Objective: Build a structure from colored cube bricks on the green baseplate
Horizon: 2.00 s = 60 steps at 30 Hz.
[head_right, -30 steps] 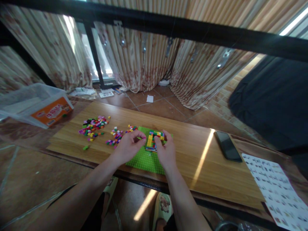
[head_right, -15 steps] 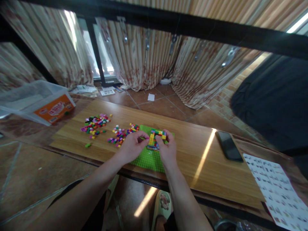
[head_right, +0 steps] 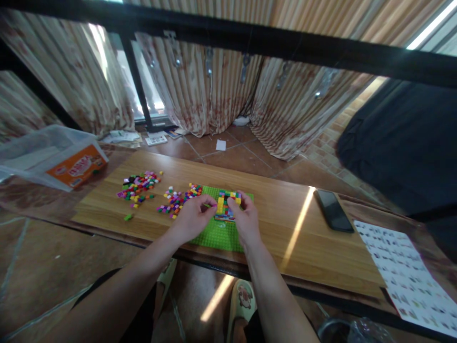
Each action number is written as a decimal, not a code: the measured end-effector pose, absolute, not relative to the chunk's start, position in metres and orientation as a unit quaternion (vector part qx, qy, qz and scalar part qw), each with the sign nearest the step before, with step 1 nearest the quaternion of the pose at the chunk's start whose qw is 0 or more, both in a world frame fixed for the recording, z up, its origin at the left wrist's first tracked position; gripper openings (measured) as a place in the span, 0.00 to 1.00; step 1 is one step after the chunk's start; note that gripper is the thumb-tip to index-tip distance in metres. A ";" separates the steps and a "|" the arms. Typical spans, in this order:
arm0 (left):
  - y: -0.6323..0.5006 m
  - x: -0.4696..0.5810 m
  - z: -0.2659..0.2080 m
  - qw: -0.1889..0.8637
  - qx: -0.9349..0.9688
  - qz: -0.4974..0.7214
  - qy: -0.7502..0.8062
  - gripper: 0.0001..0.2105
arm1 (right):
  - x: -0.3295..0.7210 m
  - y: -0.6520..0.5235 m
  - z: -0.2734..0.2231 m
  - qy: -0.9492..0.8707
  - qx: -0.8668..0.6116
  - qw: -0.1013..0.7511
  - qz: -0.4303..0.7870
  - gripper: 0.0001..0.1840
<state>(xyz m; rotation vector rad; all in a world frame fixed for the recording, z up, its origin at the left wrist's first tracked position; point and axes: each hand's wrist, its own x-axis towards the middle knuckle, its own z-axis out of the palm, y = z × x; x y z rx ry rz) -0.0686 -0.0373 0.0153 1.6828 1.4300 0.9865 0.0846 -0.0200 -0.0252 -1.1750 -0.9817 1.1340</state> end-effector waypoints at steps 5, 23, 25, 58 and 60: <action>-0.037 -0.069 0.018 0.348 0.649 0.397 0.548 0.05 | 0.089 -0.015 -0.024 -0.382 -0.527 0.600 0.465 0.23; -0.037 -0.066 0.016 0.429 0.613 0.498 0.438 0.11 | 0.073 -0.049 0.014 -0.715 -0.445 0.514 0.163 0.10; -0.037 -0.065 0.016 0.431 0.605 0.501 0.444 0.14 | 0.074 -0.049 0.014 -0.717 -0.445 0.511 0.162 0.10; -0.035 -0.065 0.017 0.309 0.657 0.387 0.569 0.11 | 0.101 -0.036 0.008 -0.713 -0.542 0.428 0.119 0.09; -0.035 -0.066 0.016 0.309 0.659 0.385 0.568 0.11 | 0.101 -0.036 0.006 -0.719 -0.541 0.423 0.104 0.09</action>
